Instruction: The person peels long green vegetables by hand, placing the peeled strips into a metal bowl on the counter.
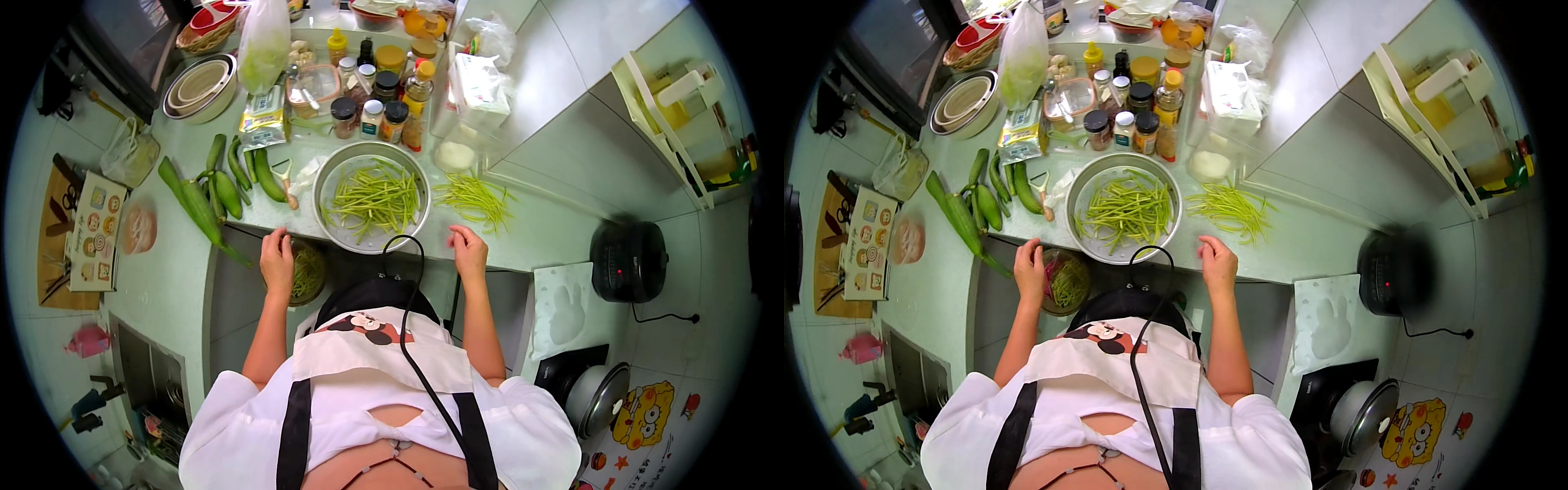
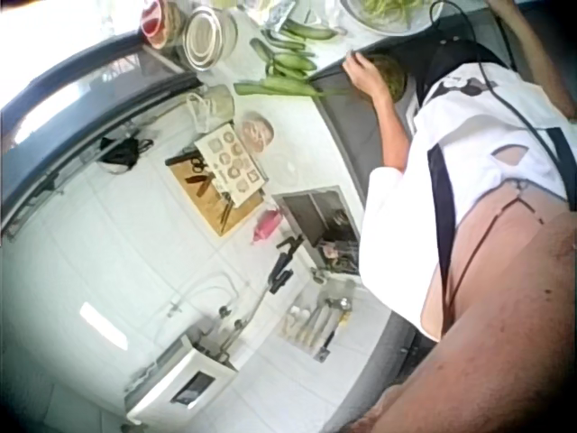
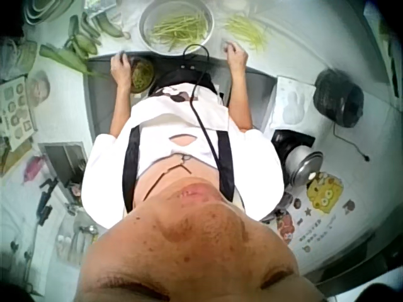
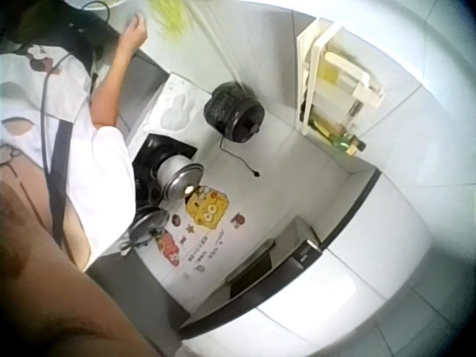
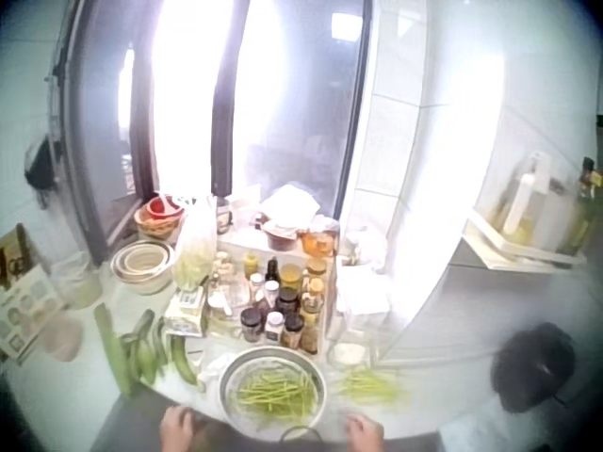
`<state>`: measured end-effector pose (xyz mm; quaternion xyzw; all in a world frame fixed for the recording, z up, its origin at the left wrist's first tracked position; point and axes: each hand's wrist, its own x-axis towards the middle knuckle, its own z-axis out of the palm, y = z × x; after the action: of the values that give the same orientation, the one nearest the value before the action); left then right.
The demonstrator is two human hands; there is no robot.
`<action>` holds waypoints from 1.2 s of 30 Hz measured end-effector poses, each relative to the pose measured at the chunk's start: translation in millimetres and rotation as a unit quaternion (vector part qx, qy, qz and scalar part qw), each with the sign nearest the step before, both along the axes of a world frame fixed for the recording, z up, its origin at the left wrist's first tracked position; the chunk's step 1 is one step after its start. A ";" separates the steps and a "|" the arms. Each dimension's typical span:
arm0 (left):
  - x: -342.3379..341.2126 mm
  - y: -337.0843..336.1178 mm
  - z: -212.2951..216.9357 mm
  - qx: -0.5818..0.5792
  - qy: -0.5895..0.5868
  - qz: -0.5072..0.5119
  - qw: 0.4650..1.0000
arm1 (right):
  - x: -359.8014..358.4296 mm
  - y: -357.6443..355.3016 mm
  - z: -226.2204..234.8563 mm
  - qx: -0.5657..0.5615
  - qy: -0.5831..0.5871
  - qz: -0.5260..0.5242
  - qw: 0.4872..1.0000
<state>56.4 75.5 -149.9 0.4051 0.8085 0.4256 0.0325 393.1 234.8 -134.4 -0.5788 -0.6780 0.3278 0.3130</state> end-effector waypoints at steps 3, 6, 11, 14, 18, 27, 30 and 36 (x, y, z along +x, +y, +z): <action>13.2 20.6 23.2 0.021 -0.022 -0.028 0.999 | 28.4 21.0 -29.2 0.129 -0.086 0.013 0.988; 28.5 35.7 38.0 0.031 -0.068 -0.062 0.995 | 34.5 42.5 -29.3 0.091 -0.117 -0.006 0.989; 67.0 52.0 58.9 0.041 -0.143 -0.088 0.985 | 18.8 81.1 -21.3 0.078 -0.182 -0.004 0.980; 82.6 54.9 65.4 0.037 -0.160 -0.097 0.982 | 7.1 99.7 -25.6 0.108 -0.240 0.026 0.964; 95.6 55.5 75.2 0.038 -0.161 -0.098 0.981 | 2.3 114.1 -33.2 0.094 -0.255 0.040 0.962; 109.8 65.7 76.3 0.042 -0.189 -0.101 0.976 | 33.4 127.7 1.7 0.031 0.185 -0.022 0.982; 119.3 73.4 83.5 0.045 -0.219 -0.118 0.968 | 40.1 121.7 44.9 -0.086 0.391 -0.055 0.915; 133.5 96.1 100.2 0.060 -0.192 -0.197 0.960 | 40.0 92.6 87.0 -0.153 0.519 0.018 0.841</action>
<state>189.9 171.6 -49.7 0.4680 0.6646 0.5281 0.2458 433.1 327.3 -47.3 -0.3520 -0.3679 0.6857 0.5202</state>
